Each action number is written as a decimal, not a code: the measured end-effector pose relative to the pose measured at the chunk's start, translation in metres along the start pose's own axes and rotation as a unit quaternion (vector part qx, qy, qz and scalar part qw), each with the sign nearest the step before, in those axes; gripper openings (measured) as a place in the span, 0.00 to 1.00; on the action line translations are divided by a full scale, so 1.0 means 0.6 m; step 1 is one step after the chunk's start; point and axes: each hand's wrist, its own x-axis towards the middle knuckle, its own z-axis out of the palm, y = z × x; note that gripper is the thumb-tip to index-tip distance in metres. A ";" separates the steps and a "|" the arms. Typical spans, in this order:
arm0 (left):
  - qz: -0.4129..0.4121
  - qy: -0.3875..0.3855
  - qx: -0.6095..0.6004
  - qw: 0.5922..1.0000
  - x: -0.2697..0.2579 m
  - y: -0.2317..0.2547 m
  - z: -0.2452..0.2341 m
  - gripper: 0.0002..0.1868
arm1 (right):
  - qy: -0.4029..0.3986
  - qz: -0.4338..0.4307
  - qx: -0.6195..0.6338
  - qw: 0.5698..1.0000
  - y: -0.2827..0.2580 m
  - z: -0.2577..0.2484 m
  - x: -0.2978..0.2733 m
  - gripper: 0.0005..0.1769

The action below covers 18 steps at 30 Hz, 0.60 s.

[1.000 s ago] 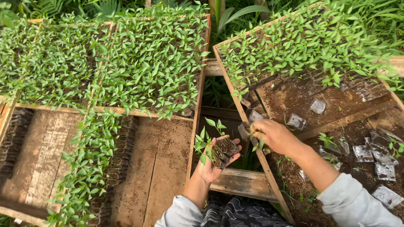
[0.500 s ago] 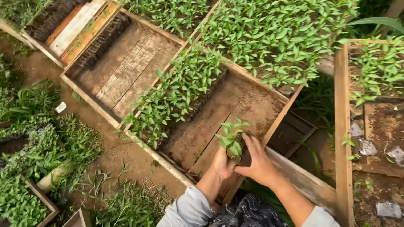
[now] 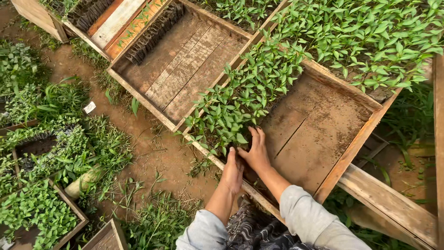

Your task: The person picks up small seedlings from a wooden tray filled with soil and places them into an adjacent empty wooden tray. The person handles the seedlings by hand, carefully arranging them in rows within the new tray.

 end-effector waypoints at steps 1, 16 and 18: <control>-0.002 -0.002 0.003 1.000 0.009 -0.007 -0.008 0.38 | 0.003 0.003 0.000 1.000 0.003 0.007 -0.003 0.41; 0.025 0.030 -0.152 0.988 0.051 -0.004 -0.022 0.32 | 0.084 0.084 0.030 0.993 0.013 0.029 0.004 0.45; 0.001 0.030 -0.140 0.990 0.038 0.004 -0.018 0.33 | 0.039 0.082 0.017 0.996 0.016 0.021 0.001 0.50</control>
